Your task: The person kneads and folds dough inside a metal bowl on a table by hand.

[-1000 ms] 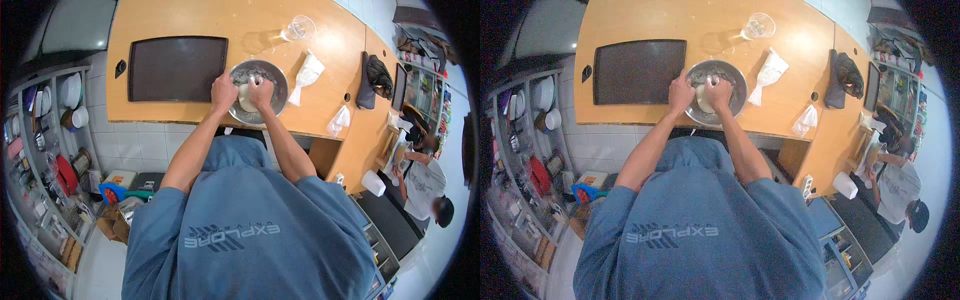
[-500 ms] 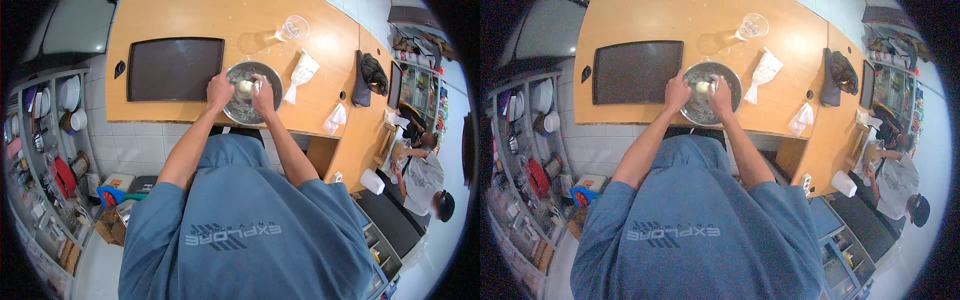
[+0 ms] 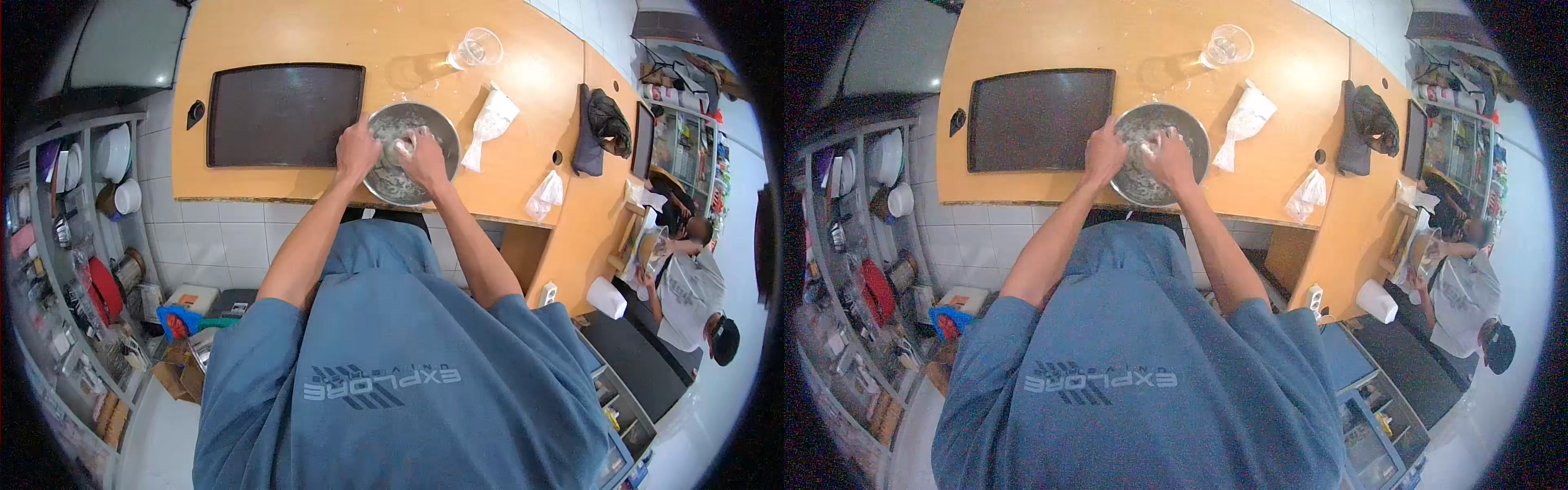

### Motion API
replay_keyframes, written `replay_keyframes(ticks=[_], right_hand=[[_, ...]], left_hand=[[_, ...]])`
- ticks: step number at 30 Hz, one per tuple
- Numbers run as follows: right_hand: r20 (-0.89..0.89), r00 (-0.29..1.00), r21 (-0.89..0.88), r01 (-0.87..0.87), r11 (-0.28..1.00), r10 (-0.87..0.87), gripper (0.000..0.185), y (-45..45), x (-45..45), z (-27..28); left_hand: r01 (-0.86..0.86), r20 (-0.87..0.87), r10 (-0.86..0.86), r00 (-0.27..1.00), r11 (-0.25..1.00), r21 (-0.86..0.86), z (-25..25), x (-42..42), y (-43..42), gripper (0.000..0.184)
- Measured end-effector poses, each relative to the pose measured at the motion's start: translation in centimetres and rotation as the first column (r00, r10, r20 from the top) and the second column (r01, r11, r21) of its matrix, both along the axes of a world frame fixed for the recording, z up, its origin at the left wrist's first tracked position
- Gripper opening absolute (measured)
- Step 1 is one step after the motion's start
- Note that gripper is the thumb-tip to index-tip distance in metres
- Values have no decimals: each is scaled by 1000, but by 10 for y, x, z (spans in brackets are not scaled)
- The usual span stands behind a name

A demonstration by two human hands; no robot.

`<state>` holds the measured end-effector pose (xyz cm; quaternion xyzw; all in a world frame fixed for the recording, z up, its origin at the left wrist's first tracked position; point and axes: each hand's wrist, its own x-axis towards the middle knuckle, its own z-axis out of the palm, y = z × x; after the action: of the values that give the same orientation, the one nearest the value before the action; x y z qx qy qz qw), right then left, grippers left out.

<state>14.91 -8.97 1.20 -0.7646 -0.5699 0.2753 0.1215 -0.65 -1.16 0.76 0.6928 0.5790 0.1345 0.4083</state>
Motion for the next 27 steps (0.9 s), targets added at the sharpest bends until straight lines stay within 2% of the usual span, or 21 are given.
replay_keyframes(ticks=[3, 6, 9, 12, 15, 18, 21, 24, 27], right_hand=[[30, 999, -103, 32, 994, -29, 47, 7, -9, -3], [35, 995, -166, 98, 981, -94, 50, 9, -14, 3], [260, 961, -191, 146, 971, -93, 50, 7, -23, 15], [182, 983, -281, 66, 957, -14, 51, 8, -19, 7], [182, 981, -215, -30, 976, 70, 50, 6, -23, 6], [204, 978, -142, -14, 990, 43, 44, 12, -24, 3], [293, 956, 73, 5, 997, -26, 37, 7, -30, -16], [381, 924, 218, -62, 974, -26, 35, 4, -31, -28], [405, 910, 221, -8, 975, -84, 37, 9, -36, -30]], left_hand=[[11, -37, -11, 999, 1000, -15, -1, 1, -1, 23], [10, -13, -11, 1000, 1000, -15, 0, 1, -1, 31], [29, -1, -29, 1000, 999, 22, -4, 0, -1, 30], [39, 4, -39, 999, 999, -3, -4, 0, -1, 28], [37, -5, -37, 999, 999, 13, -1, 0, 0, 19], [22, -12, -22, 1000, 999, 28, 1, 2, 0, 18], [37, 25, -37, 999, 999, -5, 0, 2, 2, 24], [34, 31, -36, 999, 997, 66, -2, 2, 3, 15], [40, 67, -45, 997, 996, 79, 0, -1, 3, 15]])
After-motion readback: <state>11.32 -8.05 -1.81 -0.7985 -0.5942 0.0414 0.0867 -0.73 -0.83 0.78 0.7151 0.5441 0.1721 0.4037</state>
